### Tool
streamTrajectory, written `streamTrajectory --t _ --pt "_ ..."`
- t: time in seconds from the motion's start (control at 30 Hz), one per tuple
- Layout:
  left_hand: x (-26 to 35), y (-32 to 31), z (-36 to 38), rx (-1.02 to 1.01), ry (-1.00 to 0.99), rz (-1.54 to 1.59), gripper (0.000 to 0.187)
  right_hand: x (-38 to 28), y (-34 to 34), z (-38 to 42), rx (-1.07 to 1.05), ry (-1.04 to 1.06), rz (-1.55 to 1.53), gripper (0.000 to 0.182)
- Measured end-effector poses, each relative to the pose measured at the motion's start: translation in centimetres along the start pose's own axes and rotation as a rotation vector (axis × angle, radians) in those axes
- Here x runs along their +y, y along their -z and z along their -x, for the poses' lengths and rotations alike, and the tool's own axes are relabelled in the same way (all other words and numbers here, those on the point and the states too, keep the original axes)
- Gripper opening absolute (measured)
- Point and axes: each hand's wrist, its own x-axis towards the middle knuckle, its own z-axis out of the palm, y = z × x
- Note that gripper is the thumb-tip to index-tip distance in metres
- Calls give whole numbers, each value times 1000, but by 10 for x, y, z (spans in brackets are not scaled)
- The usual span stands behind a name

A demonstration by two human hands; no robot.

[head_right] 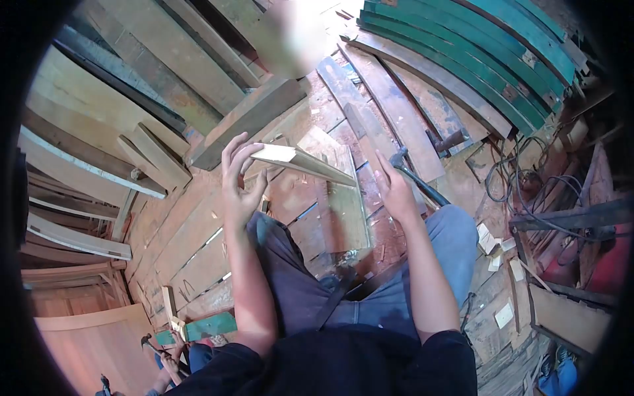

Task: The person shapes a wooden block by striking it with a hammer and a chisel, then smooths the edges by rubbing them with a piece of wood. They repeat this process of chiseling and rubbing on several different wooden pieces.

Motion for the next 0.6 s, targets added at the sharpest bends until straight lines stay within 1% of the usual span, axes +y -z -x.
streamTrajectory --t 0.03,0.07,0.13,0.23,0.33,0.37,0.4,0.47,0.5,0.57,0.6 --pt "3 -2 1 -13 39 88 38 -5 1 1 -24 -57 1 47" --pt "8 -1 0 -19 67 137 37 -7 1 0 -34 -43 -11 47" --pt "16 1 -1 -29 121 235 40 -10 -1 -1 -55 -11 -35 48" --pt "24 -13 2 58 234 152 44 -22 1 2 -109 -4 -115 47" --pt "-3 -9 6 132 264 144 47 -25 4 7 -147 -17 -137 47" --pt "-6 -10 7 194 408 538 54 -24 3 8 -147 -11 -135 48" --pt "-4 -9 5 286 470 708 60 -22 1 10 -146 -5 -134 48" --pt "-1 -2 3 398 576 820 68 -21 -1 13 -156 7 -140 48" --pt "2 -3 1 515 591 902 72 -23 -1 15 -164 12 -146 48" --pt "-26 0 12 572 527 1120 68 -25 -1 18 -186 17 -140 47" --pt "-29 1 13 601 493 1229 66 -25 -2 20 -200 17 -126 47"
